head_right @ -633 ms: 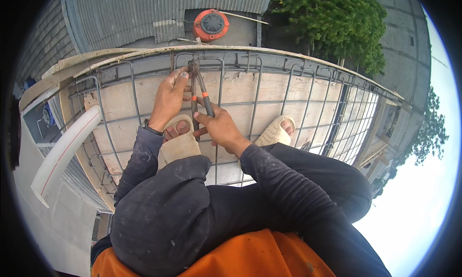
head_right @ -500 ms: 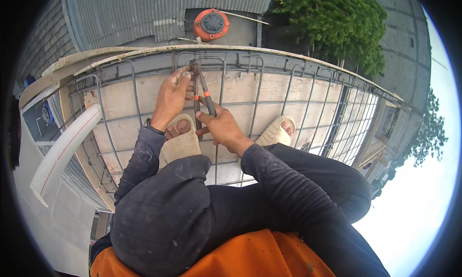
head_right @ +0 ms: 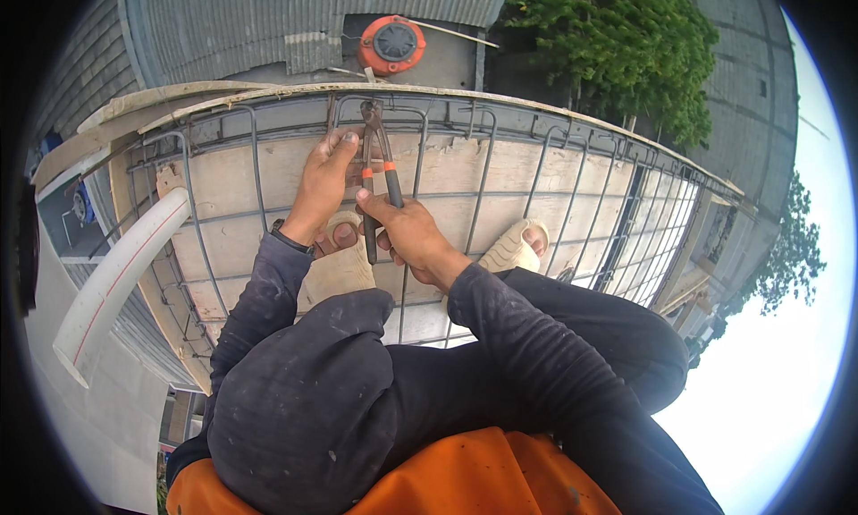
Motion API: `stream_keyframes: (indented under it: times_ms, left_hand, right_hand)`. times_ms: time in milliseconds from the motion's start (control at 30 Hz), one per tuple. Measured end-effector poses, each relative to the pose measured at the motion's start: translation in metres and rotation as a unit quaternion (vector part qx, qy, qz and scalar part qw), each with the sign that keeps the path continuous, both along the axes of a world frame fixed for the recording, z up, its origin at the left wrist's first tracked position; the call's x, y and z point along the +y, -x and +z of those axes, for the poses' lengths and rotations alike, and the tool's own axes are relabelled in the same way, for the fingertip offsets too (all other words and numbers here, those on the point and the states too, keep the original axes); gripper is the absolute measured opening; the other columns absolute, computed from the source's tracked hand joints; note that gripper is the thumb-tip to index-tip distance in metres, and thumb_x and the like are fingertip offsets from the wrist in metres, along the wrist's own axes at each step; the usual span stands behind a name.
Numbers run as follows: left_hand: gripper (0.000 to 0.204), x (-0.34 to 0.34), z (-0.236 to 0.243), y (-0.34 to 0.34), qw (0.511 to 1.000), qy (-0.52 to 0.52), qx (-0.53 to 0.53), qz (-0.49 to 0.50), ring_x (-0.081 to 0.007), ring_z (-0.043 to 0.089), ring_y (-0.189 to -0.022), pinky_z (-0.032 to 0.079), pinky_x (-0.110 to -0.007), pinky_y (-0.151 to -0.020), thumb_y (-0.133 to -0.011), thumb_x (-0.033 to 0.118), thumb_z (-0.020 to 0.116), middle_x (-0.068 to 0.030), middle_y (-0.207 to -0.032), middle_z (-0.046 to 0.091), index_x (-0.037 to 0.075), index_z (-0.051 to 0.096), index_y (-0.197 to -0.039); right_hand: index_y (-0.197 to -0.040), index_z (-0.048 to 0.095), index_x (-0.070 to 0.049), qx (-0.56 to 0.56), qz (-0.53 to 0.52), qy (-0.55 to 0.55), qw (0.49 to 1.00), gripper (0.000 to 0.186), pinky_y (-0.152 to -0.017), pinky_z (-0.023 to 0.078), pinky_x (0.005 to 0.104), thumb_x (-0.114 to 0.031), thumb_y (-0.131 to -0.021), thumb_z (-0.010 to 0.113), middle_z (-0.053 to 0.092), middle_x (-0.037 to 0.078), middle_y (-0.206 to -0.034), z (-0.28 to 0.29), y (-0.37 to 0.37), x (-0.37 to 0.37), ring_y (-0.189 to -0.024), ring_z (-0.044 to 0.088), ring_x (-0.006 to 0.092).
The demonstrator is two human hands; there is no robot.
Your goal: The person uses pliers to twist and cut thin wire to secure steel reinforcement bars for a concrete slab.
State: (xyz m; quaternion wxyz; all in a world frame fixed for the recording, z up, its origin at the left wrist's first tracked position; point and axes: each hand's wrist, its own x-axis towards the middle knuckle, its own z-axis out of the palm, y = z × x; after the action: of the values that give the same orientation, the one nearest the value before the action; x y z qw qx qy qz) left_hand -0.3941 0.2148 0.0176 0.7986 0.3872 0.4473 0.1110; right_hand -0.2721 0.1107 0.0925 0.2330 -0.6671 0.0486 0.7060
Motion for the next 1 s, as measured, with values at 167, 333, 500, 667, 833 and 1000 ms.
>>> stream_keyframes:
  times_ms: [167, 333, 500, 667, 833, 1000]
  left_hand:
    - [0.071, 0.003, 0.005, 0.002, 0.947, 0.272, -0.163, 0.045, -0.0249, 0.071, -0.115, 0.061, -0.04, -0.1, -0.111, 0.058, 0.046, -0.0182, -0.134, 0.068, -0.001, 0.049, -0.151]
    - [0.068, 0.004, -0.006, -0.005, 0.92, 0.333, -0.203, 0.048, -0.0205, 0.071, -0.087, 0.065, -0.038, -0.08, -0.111, 0.063, 0.043, -0.0114, -0.103, 0.07, 0.002, 0.057, -0.138]
    - [0.06, 0.009, 0.005, -0.006, 0.977, 0.21, -0.03, -0.012, -0.0156, 0.062, -0.066, 0.059, -0.034, -0.073, -0.11, 0.059, 0.047, -0.0055, -0.084, 0.062, 0.003, 0.062, -0.126]
    - [0.065, 0.013, -0.006, -0.004, 0.993, 0.002, 0.025, -0.12, -0.0169, 0.067, -0.069, 0.057, -0.032, -0.061, -0.109, 0.061, 0.045, -0.0081, -0.083, 0.063, 0.0, 0.062, -0.121]
    - [0.074, 0.025, 0.011, -0.001, 0.989, 0.048, 0.028, -0.137, -0.0239, 0.075, -0.085, 0.062, -0.032, -0.07, -0.11, 0.066, 0.039, -0.015, -0.103, 0.072, -0.003, 0.058, -0.131]
    - [0.069, 0.034, 0.001, 0.015, 0.977, 0.186, -0.082, -0.064, -0.0313, 0.075, -0.109, 0.066, -0.038, -0.085, -0.114, 0.057, 0.034, -0.0205, -0.132, 0.07, 0.001, 0.05, -0.151]
  right_hand:
    - [-0.114, 0.065, -0.008, 0.207, -0.177, -0.069, 0.96, 0.038, -0.038, 0.031, 0.0182, -0.045, -0.106, 0.066, 0.069, 0.005, -0.093, -0.005, 0.018, 0.004, -0.06, 0.049, 0.0054]
    - [-0.115, 0.062, -0.011, 0.358, -0.296, -0.106, 0.879, 0.034, -0.045, 0.037, 0.0215, -0.043, -0.105, 0.069, 0.069, 0.006, -0.097, -0.019, 0.023, -0.005, -0.061, 0.051, 0.0076]
    - [-0.123, 0.056, -0.01, 0.096, -0.184, -0.013, 0.978, 0.044, -0.071, 0.052, 0.0312, -0.042, -0.099, 0.075, 0.069, 0.006, -0.103, 0.024, 0.036, 0.008, -0.077, 0.059, 0.0131]
    - [-0.132, 0.051, -0.001, -0.045, -0.167, -0.001, 0.985, 0.047, -0.078, 0.048, 0.0319, -0.018, -0.09, 0.065, 0.063, 0.005, -0.099, 0.035, 0.069, 0.021, -0.088, 0.057, 0.0136]
    - [-0.13, 0.052, 0.0, -0.071, -0.195, -0.042, 0.977, 0.042, -0.073, 0.052, 0.0325, -0.022, -0.094, 0.057, 0.064, 0.008, -0.098, 0.024, 0.085, 0.015, -0.085, 0.062, 0.0166]
    - [-0.125, 0.057, -0.004, 0.07, -0.267, -0.07, 0.959, 0.033, -0.069, 0.059, 0.0353, -0.028, -0.102, 0.051, 0.067, 0.009, -0.1, 0.017, 0.084, 0.012, -0.089, 0.07, 0.0218]
